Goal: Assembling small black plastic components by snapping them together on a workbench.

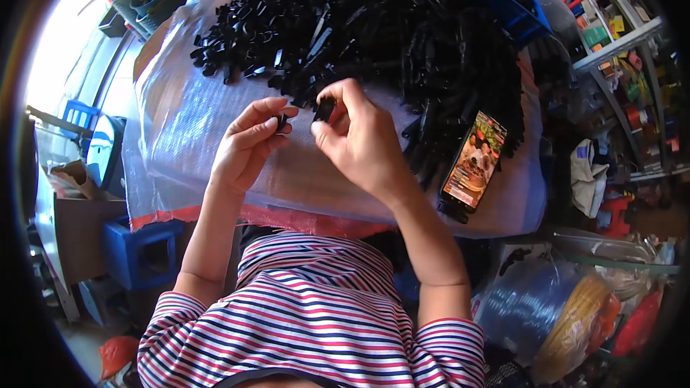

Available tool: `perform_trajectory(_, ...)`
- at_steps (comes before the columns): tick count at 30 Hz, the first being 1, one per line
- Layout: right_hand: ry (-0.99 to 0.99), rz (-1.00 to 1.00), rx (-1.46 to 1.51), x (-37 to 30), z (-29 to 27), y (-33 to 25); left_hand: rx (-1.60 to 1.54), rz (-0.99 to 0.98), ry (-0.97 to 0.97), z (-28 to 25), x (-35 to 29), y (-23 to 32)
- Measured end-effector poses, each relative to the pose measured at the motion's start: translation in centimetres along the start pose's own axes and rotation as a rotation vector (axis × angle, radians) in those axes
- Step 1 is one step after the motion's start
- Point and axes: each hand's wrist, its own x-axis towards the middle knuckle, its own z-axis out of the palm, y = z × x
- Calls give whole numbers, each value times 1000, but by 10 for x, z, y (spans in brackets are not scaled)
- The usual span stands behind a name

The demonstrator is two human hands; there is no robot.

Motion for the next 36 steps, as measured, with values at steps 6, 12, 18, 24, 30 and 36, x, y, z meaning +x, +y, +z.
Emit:
perform_trajectory(6,213,-168,240,-32,24,13,-2,23,-33,10,4,-11)
perform_trajectory(12,230,-204,-6,-37,25,15,69,22,-63,16,-2,-15)
perform_trajectory(18,189,-341,-330,-41,17,25,115,-23,-39,18,-2,-14)
perform_trajectory(24,221,-287,-198,-42,20,25,103,48,-118,15,0,-22)
perform_trajectory(30,168,-144,-164,-56,21,24,-21,-130,-40,21,-3,-21)
perform_trajectory(36,203,-2,-56,-63,18,12,33,-47,-36,18,-2,-24)
